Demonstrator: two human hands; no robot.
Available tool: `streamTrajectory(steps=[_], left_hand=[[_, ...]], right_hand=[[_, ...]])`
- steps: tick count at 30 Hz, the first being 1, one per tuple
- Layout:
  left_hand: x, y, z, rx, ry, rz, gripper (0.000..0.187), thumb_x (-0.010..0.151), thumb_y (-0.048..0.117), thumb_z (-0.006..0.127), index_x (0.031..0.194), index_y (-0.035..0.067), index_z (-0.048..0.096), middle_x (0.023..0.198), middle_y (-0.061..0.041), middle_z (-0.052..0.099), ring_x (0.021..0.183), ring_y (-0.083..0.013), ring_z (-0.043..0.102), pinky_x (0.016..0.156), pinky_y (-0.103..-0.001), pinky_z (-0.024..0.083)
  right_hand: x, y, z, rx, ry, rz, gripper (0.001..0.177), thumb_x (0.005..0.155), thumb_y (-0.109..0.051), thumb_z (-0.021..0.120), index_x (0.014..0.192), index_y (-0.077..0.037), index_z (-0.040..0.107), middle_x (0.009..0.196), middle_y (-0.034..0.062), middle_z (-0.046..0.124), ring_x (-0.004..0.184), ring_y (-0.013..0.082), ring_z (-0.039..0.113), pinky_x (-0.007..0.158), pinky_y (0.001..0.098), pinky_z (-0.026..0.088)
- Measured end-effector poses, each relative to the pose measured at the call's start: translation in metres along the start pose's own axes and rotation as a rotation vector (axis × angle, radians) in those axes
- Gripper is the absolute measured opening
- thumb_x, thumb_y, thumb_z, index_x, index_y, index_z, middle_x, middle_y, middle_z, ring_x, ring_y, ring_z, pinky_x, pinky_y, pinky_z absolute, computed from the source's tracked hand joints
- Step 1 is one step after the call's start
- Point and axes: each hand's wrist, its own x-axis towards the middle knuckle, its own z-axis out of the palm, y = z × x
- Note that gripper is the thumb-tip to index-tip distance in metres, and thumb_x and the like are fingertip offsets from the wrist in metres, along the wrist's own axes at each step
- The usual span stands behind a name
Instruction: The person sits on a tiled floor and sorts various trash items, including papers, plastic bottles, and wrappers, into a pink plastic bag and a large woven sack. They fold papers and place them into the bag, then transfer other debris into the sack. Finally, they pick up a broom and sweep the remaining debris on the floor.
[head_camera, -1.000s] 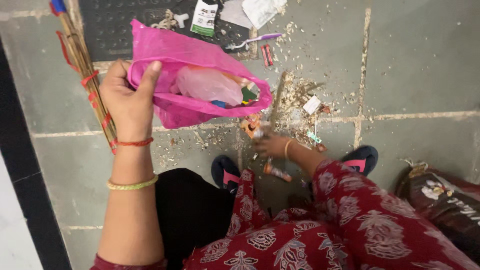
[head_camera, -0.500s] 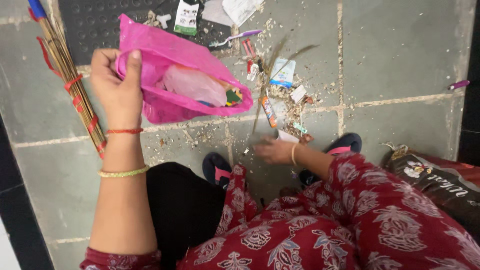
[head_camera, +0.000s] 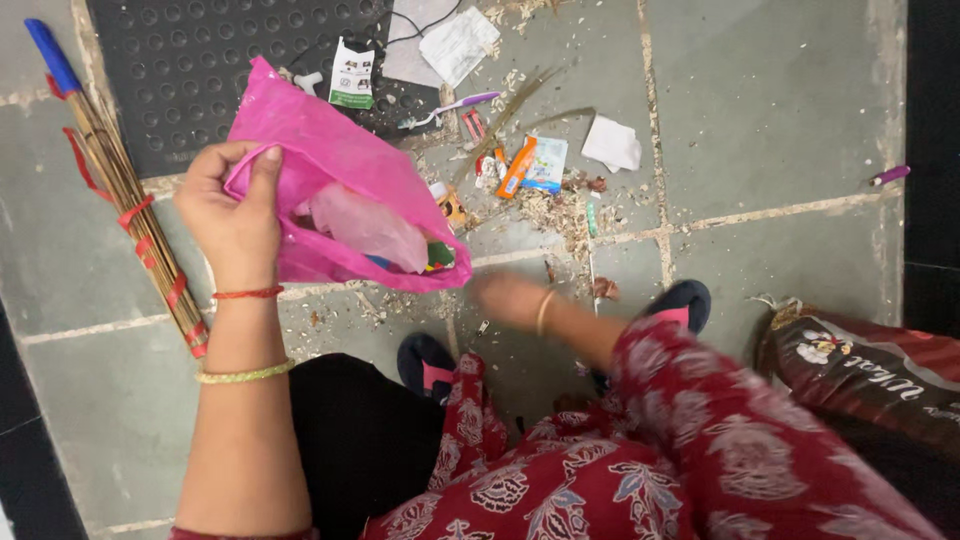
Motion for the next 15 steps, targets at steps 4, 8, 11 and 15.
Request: streamTrajectory(steps=[4,8,11,15], left_hand=[[-0.004,0.001,0.004,-0.011,-0.012,0.006,0.017,0.1,0.01,0.084,0.102,0.0,0.071,0.096,-0.001,0.069,0.089,-0.0072,0.06,0.083,-0.023,0.05],[-0.005,-0.002,0.002,0.022,-0.064,-0.007,0.018,0.1,0.01,0.085,0.103,0.0,0.071,0.096,-0.001,0.069,0.089,-0.0076,0.06,0.083,-0.023,0.05],[-0.004,-0.004,0.004,0.043,-0.101,0.027,0.018,0.102,0.01,0.085,0.105,-0.001,0.071,0.098,-0.002,0.07,0.09,-0.0084,0.061,0.085,-0.024,0.051],[-0.007,0.003,0.009,0.001,-0.117,0.075,0.014,0.102,0.005,0.082,0.103,-0.003,0.07,0.104,-0.003,0.07,0.097,-0.0093,0.063,0.09,-0.024,0.052]], right_hand=[[0.007,0.02,0.078,-0.54,0.181,-0.652,0.037,0.087,-0.017,0.061,0.124,-0.017,0.067,0.141,0.0039,0.057,0.135,0.0244,0.05,0.114,0.0469,0.041],[-0.01,0.107,0.022,-0.395,0.38,-0.294,0.048,0.078,-0.023,0.064,0.123,-0.006,0.064,0.135,0.0143,0.06,0.133,0.0319,0.053,0.112,0.0438,0.047],[-0.038,0.16,-0.042,-0.165,0.348,0.215,0.029,0.096,-0.01,0.062,0.124,-0.004,0.062,0.13,0.0198,0.066,0.123,0.0357,0.064,0.107,0.0467,0.051],[-0.095,0.185,-0.035,0.134,0.448,0.744,0.074,0.072,-0.029,0.087,0.135,-0.005,0.057,0.136,0.0215,0.061,0.125,0.0391,0.059,0.105,0.0476,0.05]])
